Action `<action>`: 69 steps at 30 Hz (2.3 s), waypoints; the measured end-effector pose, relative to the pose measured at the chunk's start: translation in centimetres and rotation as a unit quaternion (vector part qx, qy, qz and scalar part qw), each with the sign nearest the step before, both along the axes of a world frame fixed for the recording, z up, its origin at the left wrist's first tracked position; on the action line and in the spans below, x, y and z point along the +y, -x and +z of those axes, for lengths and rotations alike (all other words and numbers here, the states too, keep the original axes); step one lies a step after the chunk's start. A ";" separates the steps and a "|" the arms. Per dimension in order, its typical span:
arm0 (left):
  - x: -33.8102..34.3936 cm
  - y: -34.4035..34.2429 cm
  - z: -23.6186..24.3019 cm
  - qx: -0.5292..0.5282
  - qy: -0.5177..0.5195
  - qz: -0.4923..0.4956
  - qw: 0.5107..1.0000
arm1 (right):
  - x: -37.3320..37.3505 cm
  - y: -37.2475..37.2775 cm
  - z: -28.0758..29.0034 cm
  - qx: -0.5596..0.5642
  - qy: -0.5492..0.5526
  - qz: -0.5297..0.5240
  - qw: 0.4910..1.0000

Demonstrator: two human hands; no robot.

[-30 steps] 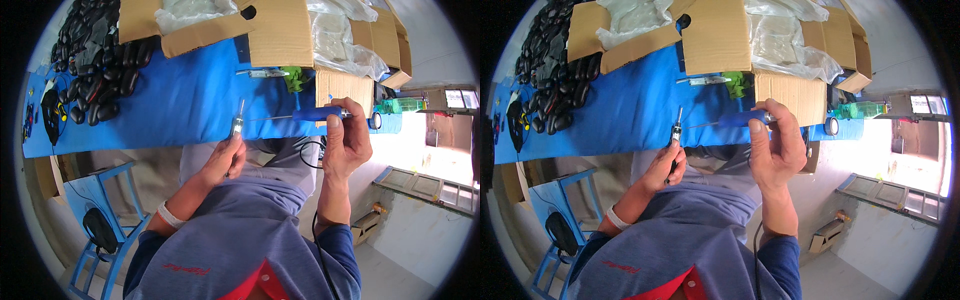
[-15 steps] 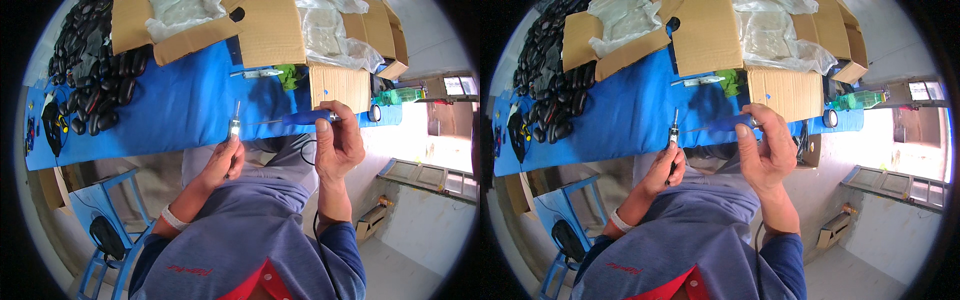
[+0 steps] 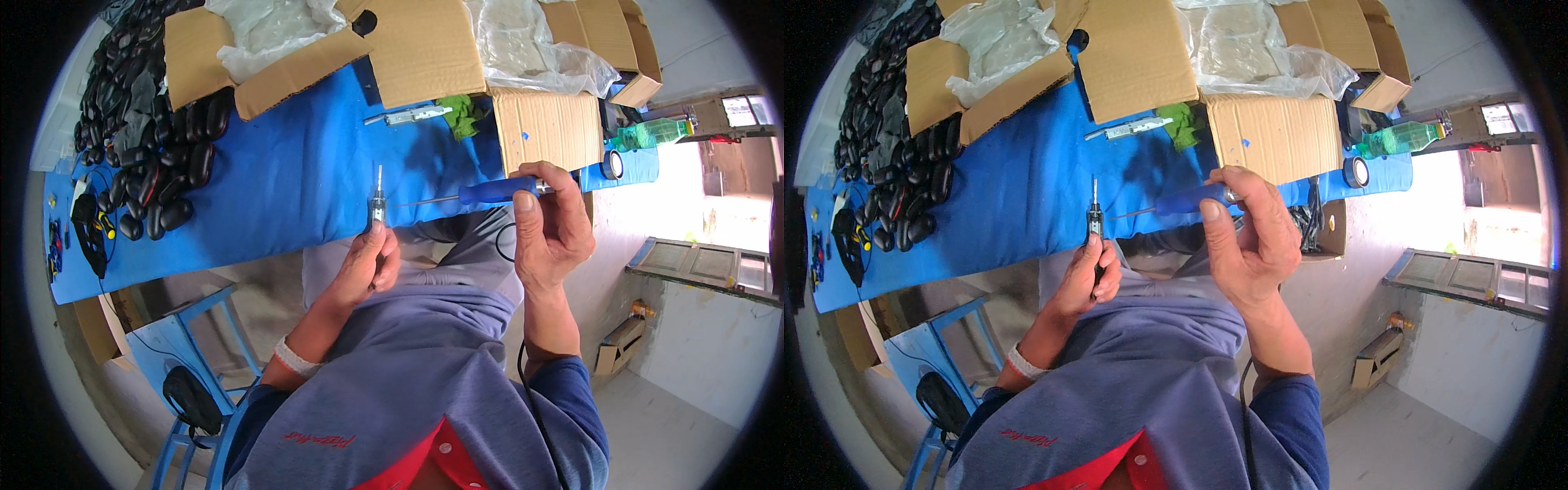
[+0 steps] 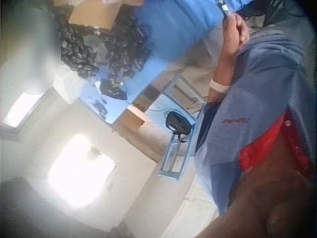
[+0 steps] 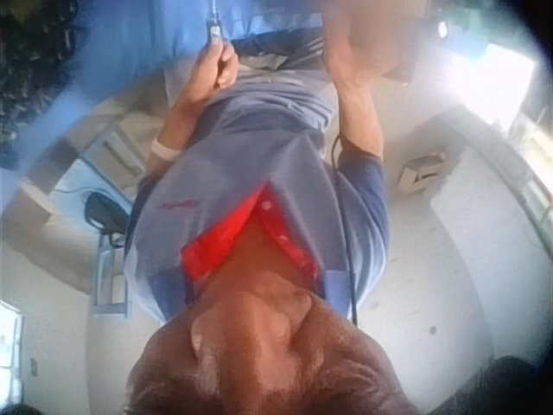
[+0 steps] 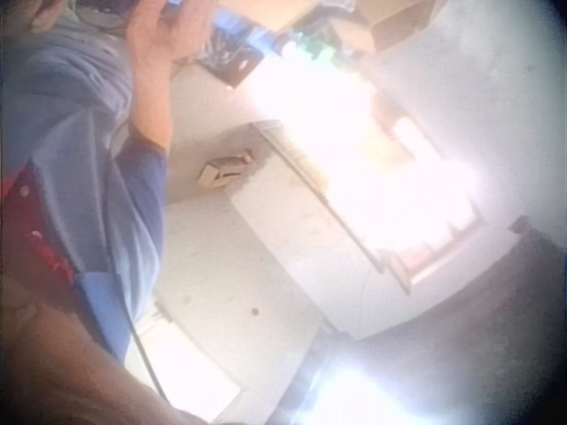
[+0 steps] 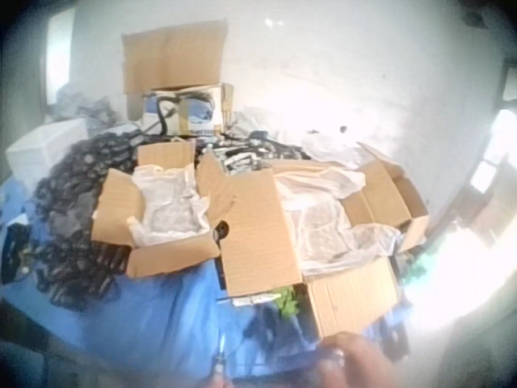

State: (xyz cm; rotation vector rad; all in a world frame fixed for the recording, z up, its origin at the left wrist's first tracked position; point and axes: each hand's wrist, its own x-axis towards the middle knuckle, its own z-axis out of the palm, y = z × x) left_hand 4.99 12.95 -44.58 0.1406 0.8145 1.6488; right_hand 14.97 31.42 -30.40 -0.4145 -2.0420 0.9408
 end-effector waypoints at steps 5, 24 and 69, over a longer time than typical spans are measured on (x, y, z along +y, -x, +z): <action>0.1 -0.2 -0.3 -0.015 -0.021 0.000 1.000 | -0.3 -0.4 -0.2 0.009 0.007 -0.003 1.000; 0.2 -1.2 0.6 0.043 0.021 0.015 0.999 | -0.7 -1.4 0.0 0.023 -0.011 -0.013 1.000; 0.1 -2.6 2.3 0.066 0.089 0.027 0.993 | -1.3 -2.3 0.3 0.027 0.004 -0.010 1.000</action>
